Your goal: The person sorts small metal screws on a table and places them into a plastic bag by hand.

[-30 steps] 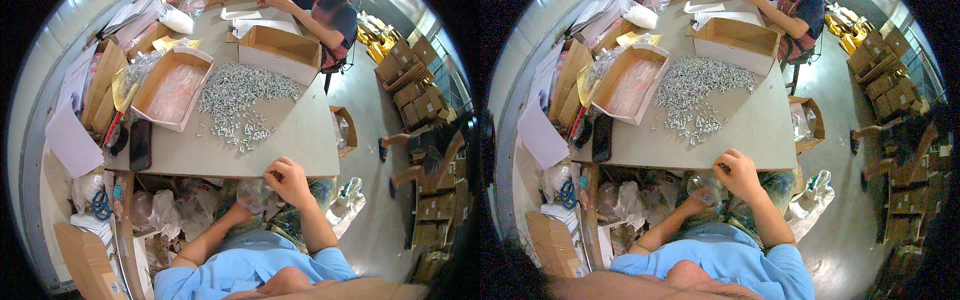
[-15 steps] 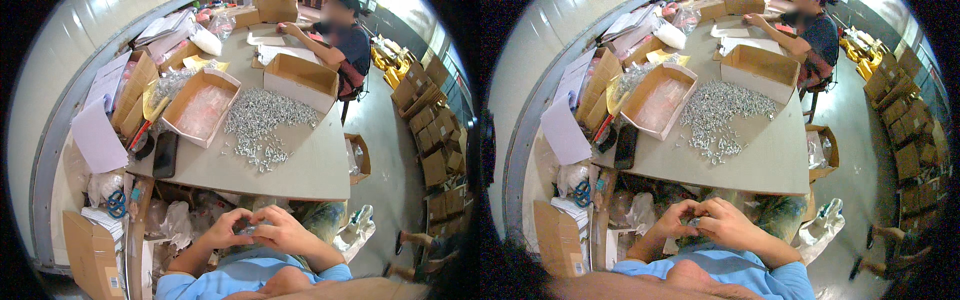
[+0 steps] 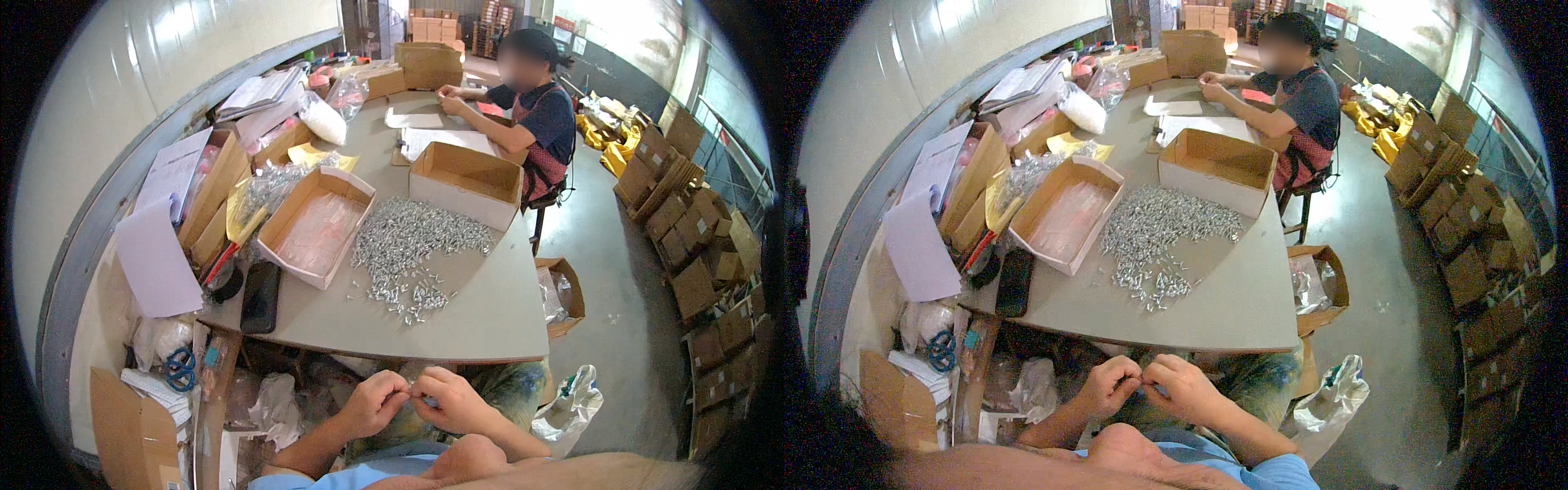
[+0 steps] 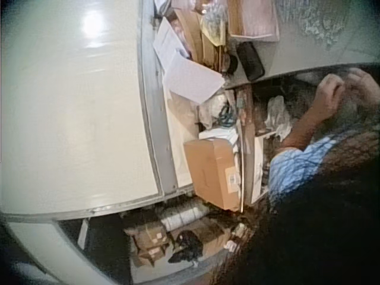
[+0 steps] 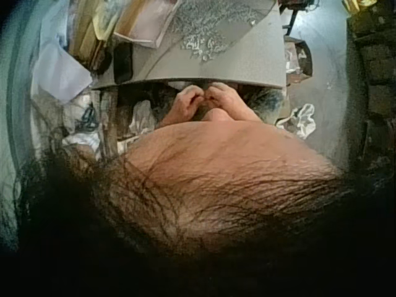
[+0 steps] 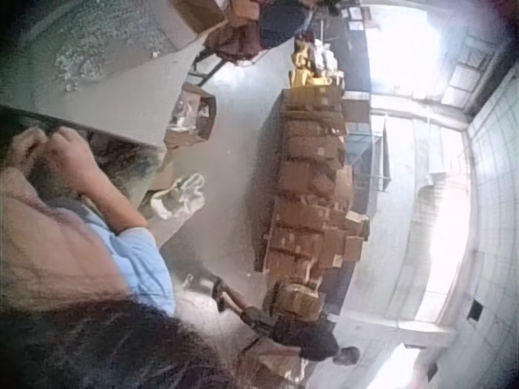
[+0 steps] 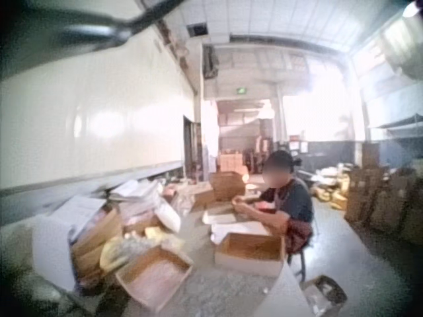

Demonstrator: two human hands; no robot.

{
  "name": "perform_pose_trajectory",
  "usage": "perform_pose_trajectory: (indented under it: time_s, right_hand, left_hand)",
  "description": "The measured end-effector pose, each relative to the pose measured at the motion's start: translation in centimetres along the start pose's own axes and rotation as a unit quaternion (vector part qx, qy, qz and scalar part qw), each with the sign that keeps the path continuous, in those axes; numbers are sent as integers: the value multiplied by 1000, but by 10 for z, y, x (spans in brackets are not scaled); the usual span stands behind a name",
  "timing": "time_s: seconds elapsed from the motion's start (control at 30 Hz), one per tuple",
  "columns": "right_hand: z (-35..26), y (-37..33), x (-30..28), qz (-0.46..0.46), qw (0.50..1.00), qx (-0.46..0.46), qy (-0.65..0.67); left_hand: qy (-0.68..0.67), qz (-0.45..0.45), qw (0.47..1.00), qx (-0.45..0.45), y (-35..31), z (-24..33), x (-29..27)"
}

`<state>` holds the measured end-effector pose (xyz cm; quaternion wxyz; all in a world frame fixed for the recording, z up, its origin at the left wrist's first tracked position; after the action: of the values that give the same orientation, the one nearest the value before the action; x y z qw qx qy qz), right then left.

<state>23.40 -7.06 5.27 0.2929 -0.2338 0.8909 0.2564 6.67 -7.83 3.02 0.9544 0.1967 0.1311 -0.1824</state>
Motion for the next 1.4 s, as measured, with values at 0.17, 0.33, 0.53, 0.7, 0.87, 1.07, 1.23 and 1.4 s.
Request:
perform_pose_trajectory:
  time_s: [0.17, 0.33, 0.53, 0.7, 0.87, 1.07, 1.23, 1.4]
  right_hand:
    - [3, 4, -4, 5, 1000, -9, 27]
    - [40, -2, -22, 79, 987, 139, 20]
    - [82, -7, -22, 222, 958, 181, -28]
    - [78, -3, -22, 211, 961, 171, -56]
    - [83, -7, -26, 211, 958, 188, -57]
    - [91, -10, -24, 232, 956, 160, -79]
    - [84, -9, -24, 229, 957, 169, -50]
    - [86, -11, -24, 229, 956, 169, -71]
  left_hand:
    - [7, 46, 998, -46, 2, -2, -20]
    - [126, 252, 959, -6, 54, -4, -108]
    - [322, 421, 829, 179, 165, 5, -229]
    - [505, 186, 817, -206, 223, -99, -238]
    - [500, 225, 792, -270, 234, -140, -239]
    - [507, 187, 790, -289, 233, -135, -233]
    - [573, 230, 761, -197, 222, -145, -226]
    - [460, 232, 843, -157, 227, -131, -243]
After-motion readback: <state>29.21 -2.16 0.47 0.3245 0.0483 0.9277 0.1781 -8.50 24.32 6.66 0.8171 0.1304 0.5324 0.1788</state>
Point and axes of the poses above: each hand's wrist, its own y-axis towards the middle knuckle, its own x-axis out of the palm, z = x × y, the point moved 3 cm from there along y, towards the middle knuckle, and after that the axes turned 6 degrees about -y, right-handed, at the moved point
